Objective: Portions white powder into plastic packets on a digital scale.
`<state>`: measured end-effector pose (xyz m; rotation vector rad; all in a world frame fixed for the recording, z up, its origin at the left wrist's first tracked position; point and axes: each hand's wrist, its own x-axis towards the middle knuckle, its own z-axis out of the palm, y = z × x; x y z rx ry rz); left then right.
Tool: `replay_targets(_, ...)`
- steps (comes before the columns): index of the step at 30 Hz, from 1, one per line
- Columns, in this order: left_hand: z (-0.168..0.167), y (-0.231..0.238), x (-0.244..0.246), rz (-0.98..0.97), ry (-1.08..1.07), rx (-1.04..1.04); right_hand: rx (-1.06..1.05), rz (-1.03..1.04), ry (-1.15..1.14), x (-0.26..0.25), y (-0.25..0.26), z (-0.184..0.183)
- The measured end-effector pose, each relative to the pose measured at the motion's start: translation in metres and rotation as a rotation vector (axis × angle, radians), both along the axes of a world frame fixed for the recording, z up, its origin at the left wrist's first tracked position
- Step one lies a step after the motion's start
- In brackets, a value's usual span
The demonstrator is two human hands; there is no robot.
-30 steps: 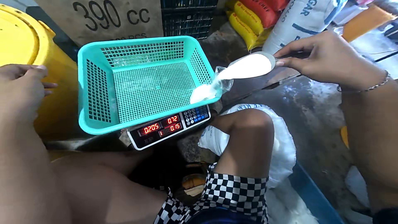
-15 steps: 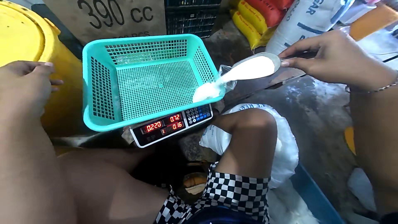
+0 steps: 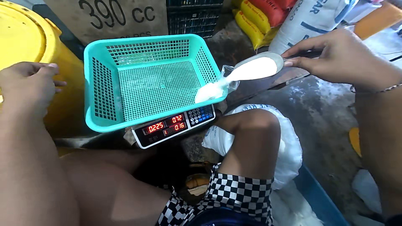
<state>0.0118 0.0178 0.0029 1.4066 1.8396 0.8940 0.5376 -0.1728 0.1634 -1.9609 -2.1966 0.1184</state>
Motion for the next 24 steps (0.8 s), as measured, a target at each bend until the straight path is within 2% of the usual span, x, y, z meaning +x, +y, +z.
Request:
replay_targets(7,-0.001,0.001,-0.001,-0.003,-0.01,0.002,0.015,-0.007,0.002,0.0,0.001,0.001)
replay_targets(12,-0.023,0.015,-0.019,-0.034,0.01,0.024,0.013,-0.002,0.01,0.001,0.001,-0.001)
replay_targets(24,-0.024,0.016,-0.02,-0.016,0.025,0.014,0.025,-0.018,0.027,0.0,-0.001,-0.002)
